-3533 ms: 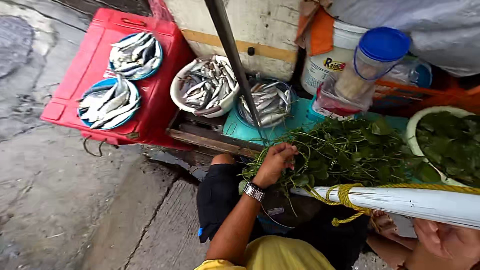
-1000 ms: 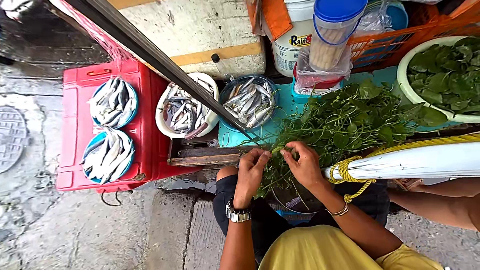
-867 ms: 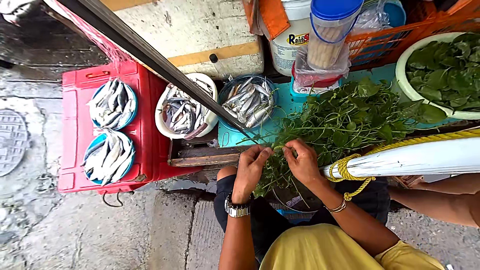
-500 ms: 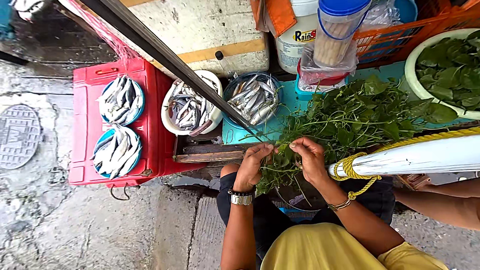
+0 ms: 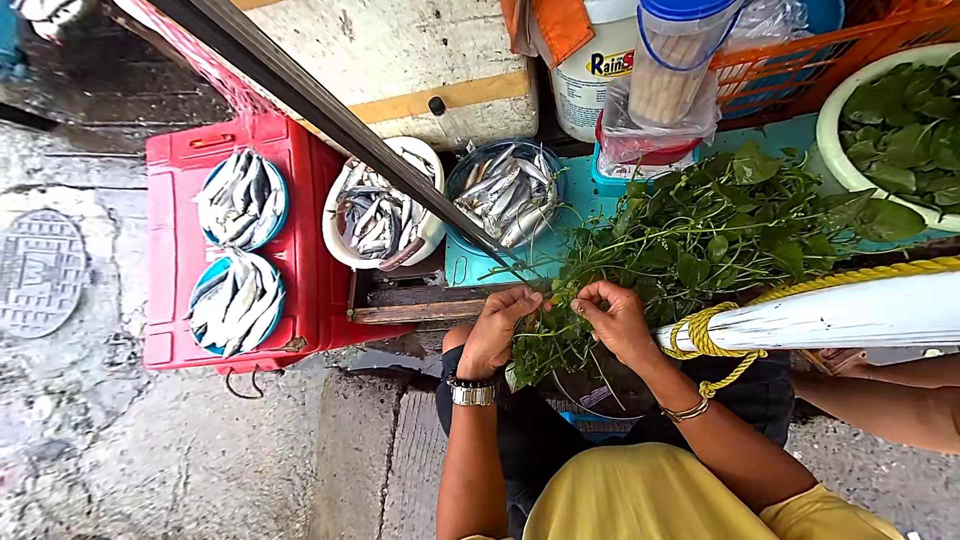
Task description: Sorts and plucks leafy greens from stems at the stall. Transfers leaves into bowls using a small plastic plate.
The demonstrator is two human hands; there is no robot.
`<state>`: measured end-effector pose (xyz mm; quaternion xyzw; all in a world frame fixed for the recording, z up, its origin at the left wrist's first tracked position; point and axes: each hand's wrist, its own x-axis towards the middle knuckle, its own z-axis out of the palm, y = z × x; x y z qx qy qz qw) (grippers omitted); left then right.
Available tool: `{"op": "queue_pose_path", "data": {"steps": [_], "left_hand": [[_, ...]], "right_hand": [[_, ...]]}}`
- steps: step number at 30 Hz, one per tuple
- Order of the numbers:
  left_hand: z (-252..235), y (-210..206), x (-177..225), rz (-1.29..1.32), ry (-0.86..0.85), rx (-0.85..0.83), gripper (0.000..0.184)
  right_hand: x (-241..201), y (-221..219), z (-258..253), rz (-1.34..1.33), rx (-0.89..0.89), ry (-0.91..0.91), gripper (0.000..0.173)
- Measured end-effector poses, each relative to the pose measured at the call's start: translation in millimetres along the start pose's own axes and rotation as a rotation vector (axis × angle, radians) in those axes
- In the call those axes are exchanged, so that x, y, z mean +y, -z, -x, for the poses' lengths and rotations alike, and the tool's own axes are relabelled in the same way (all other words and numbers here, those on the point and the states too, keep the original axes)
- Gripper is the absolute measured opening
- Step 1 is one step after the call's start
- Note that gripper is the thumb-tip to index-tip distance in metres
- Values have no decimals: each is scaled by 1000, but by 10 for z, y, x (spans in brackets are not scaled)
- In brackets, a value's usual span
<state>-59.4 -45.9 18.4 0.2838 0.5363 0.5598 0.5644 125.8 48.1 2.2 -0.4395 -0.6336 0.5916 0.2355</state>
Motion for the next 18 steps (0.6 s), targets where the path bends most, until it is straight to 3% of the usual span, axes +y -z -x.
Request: {"op": "queue_pose_path", "data": {"steps": [3, 7, 10, 14, 18], "left_hand": [[-12, 19, -29, 50, 23, -10, 23], [-13, 33, -90, 171, 38, -45, 22], [-20, 21, -113, 215, 72, 15, 22], [-32, 22, -106, 260, 110, 58, 22], [-28, -4, -86, 284, 120, 53, 21]], "right_hand": [[-30, 20, 31, -118, -36, -27, 6], [-87, -4, 100, -617, -10, 48, 12], [-168, 24, 138, -849, -101, 43, 19], [-156, 74, 193, -841, -224, 114, 12], [-89, 75, 281, -818, -183, 92, 11]]}}
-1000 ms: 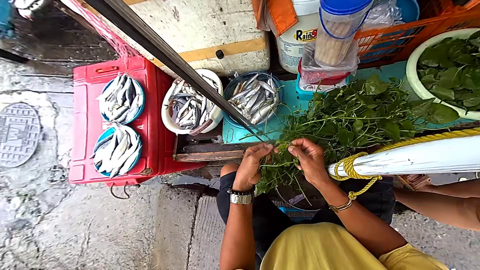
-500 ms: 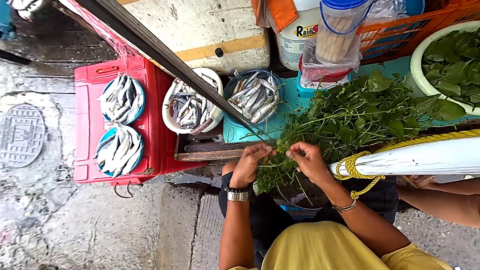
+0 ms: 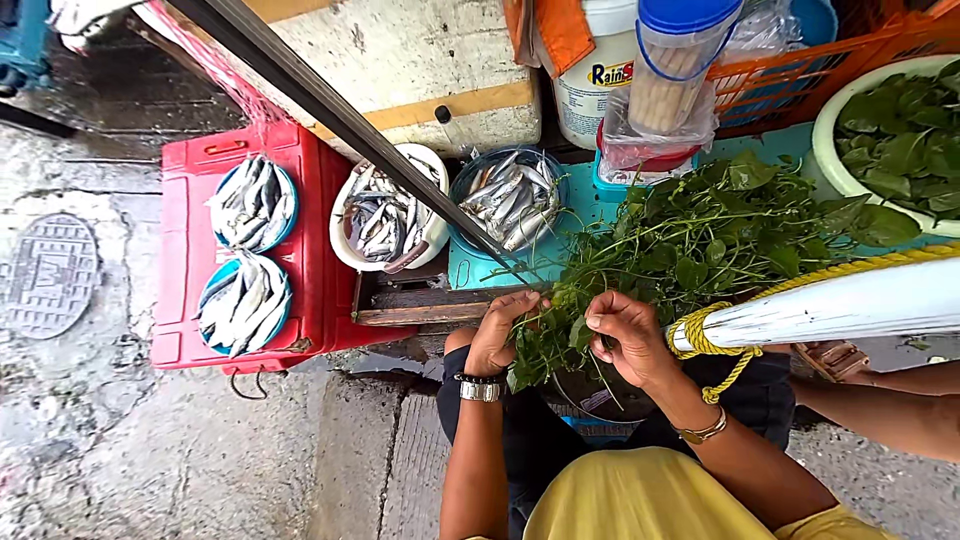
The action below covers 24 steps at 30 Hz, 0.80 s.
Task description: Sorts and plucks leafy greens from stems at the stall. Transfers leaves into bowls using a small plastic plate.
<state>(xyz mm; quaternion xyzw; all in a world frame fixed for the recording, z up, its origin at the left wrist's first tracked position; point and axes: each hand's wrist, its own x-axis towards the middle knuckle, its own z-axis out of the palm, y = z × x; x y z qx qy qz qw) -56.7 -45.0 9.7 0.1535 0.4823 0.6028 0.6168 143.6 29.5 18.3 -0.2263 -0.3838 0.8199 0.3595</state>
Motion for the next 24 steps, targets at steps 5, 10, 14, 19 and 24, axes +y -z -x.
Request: {"op": "queue_pose_path", "data": {"steps": [5, 10, 14, 19, 24], "left_hand": [[31, -79, 0, 32, 18, -15, 21], [40, -90, 28, 19, 23, -24, 20], [20, -89, 40, 3, 17, -38, 20], [0, -88, 22, 4, 33, -29, 20], [-13, -104, -44, 5, 36, -76, 18]], "right_hand": [[125, -65, -21, 102, 316, -35, 9], [255, -60, -116, 204, 364, -66, 11], [286, -70, -149, 267, 332, 5, 15], [200, -70, -33, 85, 172, 62, 22], [114, -32, 75, -70, 218, -29, 28]]}}
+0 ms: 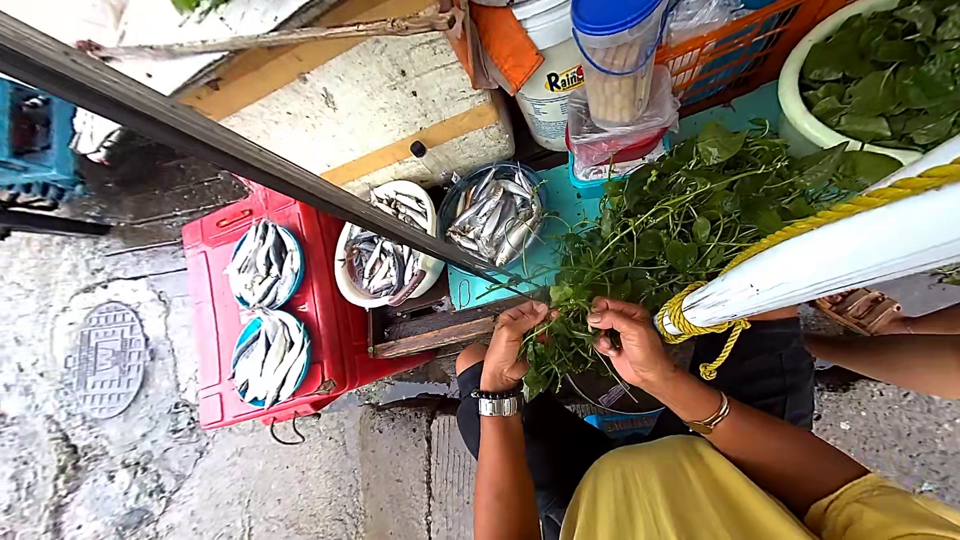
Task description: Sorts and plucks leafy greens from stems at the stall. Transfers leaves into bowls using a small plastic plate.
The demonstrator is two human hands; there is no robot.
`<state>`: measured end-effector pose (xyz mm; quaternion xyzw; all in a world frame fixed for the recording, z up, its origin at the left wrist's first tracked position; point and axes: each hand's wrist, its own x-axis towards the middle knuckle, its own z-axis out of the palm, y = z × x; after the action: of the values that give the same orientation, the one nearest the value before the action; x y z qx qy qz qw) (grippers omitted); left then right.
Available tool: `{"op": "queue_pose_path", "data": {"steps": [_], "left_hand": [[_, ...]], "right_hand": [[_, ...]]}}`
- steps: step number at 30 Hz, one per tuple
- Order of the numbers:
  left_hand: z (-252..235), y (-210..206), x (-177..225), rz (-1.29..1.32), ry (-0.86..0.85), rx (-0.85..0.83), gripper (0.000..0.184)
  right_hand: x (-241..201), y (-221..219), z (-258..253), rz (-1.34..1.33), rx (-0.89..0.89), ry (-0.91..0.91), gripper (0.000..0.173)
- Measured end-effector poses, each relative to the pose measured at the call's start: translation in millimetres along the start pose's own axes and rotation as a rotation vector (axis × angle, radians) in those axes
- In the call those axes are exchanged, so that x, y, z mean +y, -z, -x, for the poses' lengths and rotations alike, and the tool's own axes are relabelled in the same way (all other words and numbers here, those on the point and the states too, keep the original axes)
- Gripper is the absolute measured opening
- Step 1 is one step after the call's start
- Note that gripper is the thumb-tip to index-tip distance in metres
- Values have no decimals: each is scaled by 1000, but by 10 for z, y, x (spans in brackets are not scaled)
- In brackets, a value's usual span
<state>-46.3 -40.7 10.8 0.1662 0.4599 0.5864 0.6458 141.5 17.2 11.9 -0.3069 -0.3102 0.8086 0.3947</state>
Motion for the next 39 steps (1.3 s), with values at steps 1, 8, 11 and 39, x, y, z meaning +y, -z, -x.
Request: {"op": "queue_pose_path", "data": {"steps": [1, 8, 11, 39], "left_hand": [[-3, 0, -12, 2, -7, 11, 18], [6, 128, -10, 13, -41, 101, 19], [22, 67, -10, -2, -43, 64, 19], [55, 101, -194, -512, -357, -52, 20]], "right_hand": [[-12, 12, 12, -17, -15, -18, 27], [-43, 63, 101, 100, -99, -7, 27], [56, -15, -2, 141, 15, -110, 25], [141, 168, -149, 188, -257, -427, 20]]}}
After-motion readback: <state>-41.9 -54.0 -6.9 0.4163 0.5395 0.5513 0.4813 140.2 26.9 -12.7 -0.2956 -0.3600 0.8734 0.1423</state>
